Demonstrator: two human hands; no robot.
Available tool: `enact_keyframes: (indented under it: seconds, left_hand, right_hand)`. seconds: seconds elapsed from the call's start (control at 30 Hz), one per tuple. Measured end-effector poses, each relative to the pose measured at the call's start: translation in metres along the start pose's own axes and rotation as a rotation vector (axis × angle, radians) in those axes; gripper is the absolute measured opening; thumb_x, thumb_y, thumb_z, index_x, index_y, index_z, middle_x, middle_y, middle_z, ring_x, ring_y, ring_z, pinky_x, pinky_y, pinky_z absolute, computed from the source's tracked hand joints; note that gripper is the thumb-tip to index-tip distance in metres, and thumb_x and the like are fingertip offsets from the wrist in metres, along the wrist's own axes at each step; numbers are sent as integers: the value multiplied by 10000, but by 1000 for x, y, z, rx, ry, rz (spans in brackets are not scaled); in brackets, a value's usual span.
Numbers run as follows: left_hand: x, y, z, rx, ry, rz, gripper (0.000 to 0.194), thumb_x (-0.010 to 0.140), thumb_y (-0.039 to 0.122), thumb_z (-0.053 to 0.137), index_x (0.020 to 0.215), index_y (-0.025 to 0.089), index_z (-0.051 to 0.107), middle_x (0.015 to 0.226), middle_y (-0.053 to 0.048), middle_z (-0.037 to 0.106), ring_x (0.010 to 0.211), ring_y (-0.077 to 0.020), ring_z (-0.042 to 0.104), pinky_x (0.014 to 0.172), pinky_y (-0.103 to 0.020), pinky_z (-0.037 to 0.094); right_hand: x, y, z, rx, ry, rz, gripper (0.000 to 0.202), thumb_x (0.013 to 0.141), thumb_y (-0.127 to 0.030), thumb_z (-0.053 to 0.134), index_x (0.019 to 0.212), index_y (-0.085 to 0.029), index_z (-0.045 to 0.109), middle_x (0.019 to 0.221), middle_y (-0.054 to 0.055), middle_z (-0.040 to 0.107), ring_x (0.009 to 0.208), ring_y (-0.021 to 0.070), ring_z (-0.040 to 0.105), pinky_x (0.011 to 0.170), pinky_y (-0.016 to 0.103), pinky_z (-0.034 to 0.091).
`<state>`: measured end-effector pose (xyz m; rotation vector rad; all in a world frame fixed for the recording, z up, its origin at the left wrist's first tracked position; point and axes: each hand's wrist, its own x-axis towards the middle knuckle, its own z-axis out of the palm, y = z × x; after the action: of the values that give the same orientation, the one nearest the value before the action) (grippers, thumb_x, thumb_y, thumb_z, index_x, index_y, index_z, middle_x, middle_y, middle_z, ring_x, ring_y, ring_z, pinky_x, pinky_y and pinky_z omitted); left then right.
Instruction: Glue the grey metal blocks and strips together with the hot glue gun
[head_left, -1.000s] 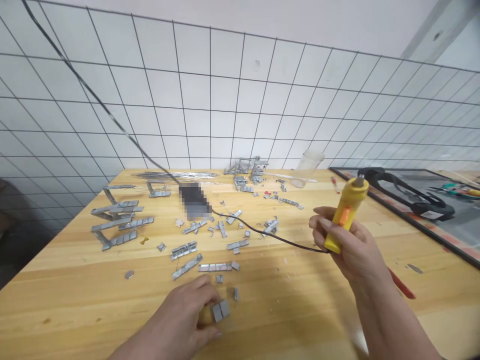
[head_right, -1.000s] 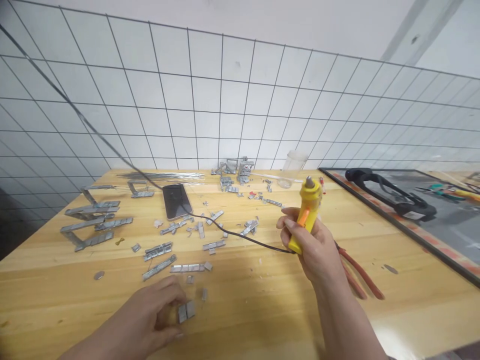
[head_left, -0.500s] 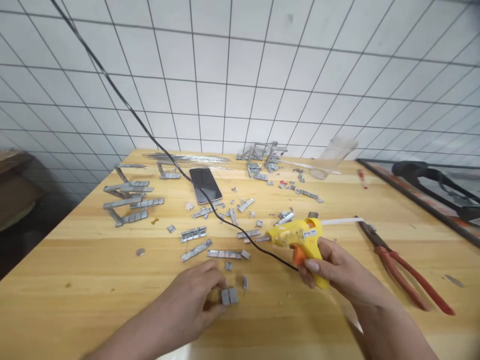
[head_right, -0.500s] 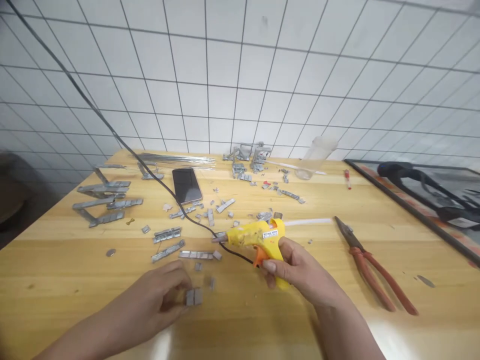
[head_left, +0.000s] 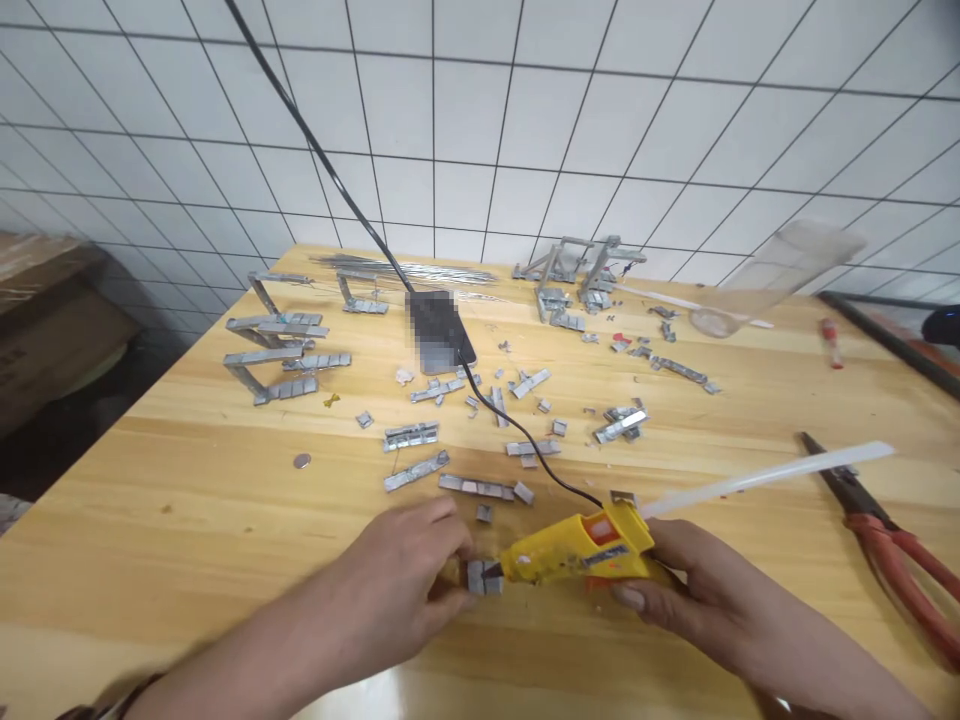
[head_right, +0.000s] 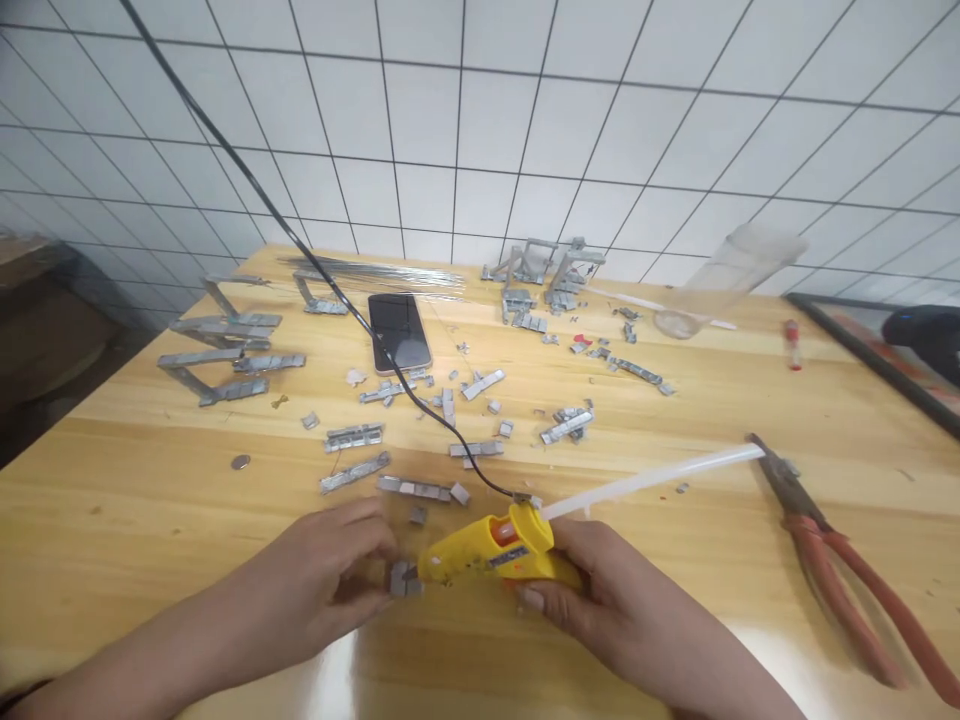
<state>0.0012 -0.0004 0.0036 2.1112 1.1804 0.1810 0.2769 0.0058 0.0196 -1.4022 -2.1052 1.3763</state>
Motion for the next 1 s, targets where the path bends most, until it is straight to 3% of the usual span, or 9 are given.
enact_keyframes:
  seconds: [0.2,0.33,0.47,0.6,0.77,1.0]
  left_hand:
    - [-1,0,2,15,-6,-6,121,768,127,539,847,213,571,869,-11,575,803,-172,551,681,-266,419]
    - [-1,-1,3,11,-1,-1,109,772,134,548,847,211,564,875,-9,576,804,-171,554,679,-268,416]
    - [1,-1,2,12,-1,-8,98,780,150,548,852,212,567,872,-11,576,792,-171,555,671,-267,417]
    - [2,0,1,22,-16,-16,63,781,153,537,811,203,561,862,-16,575,774,-170,551,665,-268,419]
    - [1,-1,3,35,-5,-14,85,776,149,539,829,210,564,859,-12,577,777,-171,555,661,-269,413]
    - [-1,-1,4,30,2,-10,59,778,164,555,818,208,558,854,-8,582,776,-169,558,656,-268,410]
  right_hand:
    - [2,1,6,-120,114,15,212,822,-421,570,862,-241,675,747,25,694,681,219,630,612,258,514]
    - [3,2,6,-161,79,-6,205,834,-415,556,773,-240,644,686,21,670,625,207,607,568,256,498]
    - [5,0,6,-144,53,-10,203,846,-406,545,884,-246,665,710,31,681,640,220,617,596,274,511]
    - [6,-3,5,-70,-6,-19,240,837,-391,568,1013,-259,665,911,59,714,803,263,641,719,315,523]
    - [5,0,5,-54,22,-3,272,853,-418,538,1031,-253,661,796,50,712,718,252,644,699,320,531]
    - [8,1,5,-51,-5,-22,257,869,-374,526,1064,-258,648,954,55,721,803,241,655,716,297,530]
